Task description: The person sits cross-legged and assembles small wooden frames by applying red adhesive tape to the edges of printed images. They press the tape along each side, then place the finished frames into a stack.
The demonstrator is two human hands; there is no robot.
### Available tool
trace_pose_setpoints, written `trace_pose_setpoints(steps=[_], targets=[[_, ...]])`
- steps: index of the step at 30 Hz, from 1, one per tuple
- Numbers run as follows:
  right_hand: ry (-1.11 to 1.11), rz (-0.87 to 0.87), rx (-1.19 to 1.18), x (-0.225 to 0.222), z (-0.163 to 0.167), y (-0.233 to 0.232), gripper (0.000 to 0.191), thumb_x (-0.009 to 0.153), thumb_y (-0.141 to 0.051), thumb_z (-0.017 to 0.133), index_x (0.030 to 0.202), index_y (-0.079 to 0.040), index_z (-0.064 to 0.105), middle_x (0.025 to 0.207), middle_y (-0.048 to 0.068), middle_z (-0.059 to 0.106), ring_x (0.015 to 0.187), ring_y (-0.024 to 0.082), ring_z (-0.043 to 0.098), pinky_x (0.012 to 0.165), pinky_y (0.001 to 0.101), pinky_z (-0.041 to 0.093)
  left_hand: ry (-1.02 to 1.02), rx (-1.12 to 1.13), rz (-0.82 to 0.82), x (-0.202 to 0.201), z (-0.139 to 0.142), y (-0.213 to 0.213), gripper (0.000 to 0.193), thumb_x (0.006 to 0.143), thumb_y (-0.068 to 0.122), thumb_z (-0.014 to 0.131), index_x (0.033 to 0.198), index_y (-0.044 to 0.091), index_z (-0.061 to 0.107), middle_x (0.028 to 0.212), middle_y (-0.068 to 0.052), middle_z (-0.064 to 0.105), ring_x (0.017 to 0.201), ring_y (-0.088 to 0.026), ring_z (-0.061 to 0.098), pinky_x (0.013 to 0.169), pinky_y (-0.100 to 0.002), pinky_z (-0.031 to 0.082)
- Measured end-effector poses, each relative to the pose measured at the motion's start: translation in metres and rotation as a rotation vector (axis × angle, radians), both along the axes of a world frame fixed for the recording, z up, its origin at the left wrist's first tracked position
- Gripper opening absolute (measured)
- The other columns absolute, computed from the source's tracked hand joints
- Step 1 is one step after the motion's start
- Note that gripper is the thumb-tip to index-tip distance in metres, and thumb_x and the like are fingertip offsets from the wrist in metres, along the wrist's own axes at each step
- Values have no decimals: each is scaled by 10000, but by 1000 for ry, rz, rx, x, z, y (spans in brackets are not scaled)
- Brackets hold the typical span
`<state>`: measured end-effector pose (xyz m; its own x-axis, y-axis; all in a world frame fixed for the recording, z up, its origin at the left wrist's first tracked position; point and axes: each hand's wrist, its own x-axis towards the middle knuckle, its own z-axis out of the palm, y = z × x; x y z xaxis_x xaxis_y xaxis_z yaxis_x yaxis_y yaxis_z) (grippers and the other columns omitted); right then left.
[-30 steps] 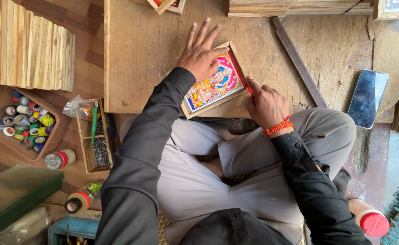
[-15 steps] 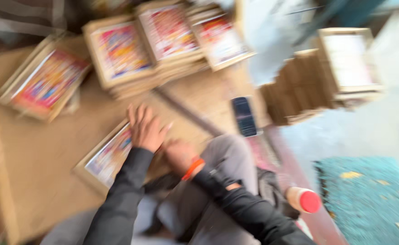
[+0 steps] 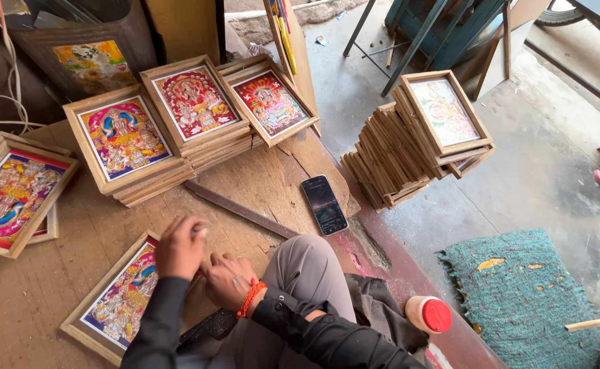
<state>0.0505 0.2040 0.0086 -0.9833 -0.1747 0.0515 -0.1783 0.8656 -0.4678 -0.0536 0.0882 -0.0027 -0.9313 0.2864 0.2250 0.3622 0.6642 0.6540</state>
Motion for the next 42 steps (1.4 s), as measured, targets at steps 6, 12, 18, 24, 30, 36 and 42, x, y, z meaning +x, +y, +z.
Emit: trace_pose_setpoints(steps=[6,12,18,24,30,36,42], targets=[[-48,-27,-86,-2,9,-1,572,837,-120,584,1405,-158,629,904,168,681,781,373,696,631,492,541,-39,3,153,60,7,-80,157,928,210,717,1068,146,750,1013,-30,722,812,-214,711,724,-355,555],[43,50,-89,-8,-44,-3,577,747,-132,630,1321,-106,681,798,184,673,726,395,683,607,494,532,-44,19,47,66,-22,-102,191,866,169,708,1050,143,751,1033,-56,726,893,-284,701,763,-396,555],[-93,168,281,-35,-110,-10,112,734,-170,754,762,-65,728,748,163,682,682,339,681,605,453,543,55,47,-15,57,-63,-120,259,861,101,728,1119,100,742,1001,-155,677,942,-381,661,792,-473,538],[-150,92,-71,-29,-42,-42,655,798,-236,707,1445,-189,613,743,144,704,680,357,691,616,477,532,7,90,14,63,-51,-146,229,842,77,712,1059,148,725,990,-58,678,923,-319,685,759,-432,547],[-199,78,-54,-29,-5,-54,693,769,-214,677,1457,-174,603,749,150,688,707,359,693,655,474,537,-81,108,-10,61,-40,-143,132,904,126,712,1032,151,735,965,-39,673,870,-296,681,728,-425,538],[-158,91,-19,-28,-8,-54,690,779,-221,672,1463,-166,602,800,168,694,765,382,695,695,486,538,-46,72,-31,59,-39,-138,167,887,93,692,1029,154,754,927,-61,637,870,-293,676,739,-433,539],[-195,85,5,-28,-3,-53,723,754,-236,670,1472,-191,586,783,168,699,769,389,700,700,494,541,-78,80,-19,58,-31,-144,136,918,127,696,1042,145,748,987,-45,678,890,-275,694,740,-407,551]])
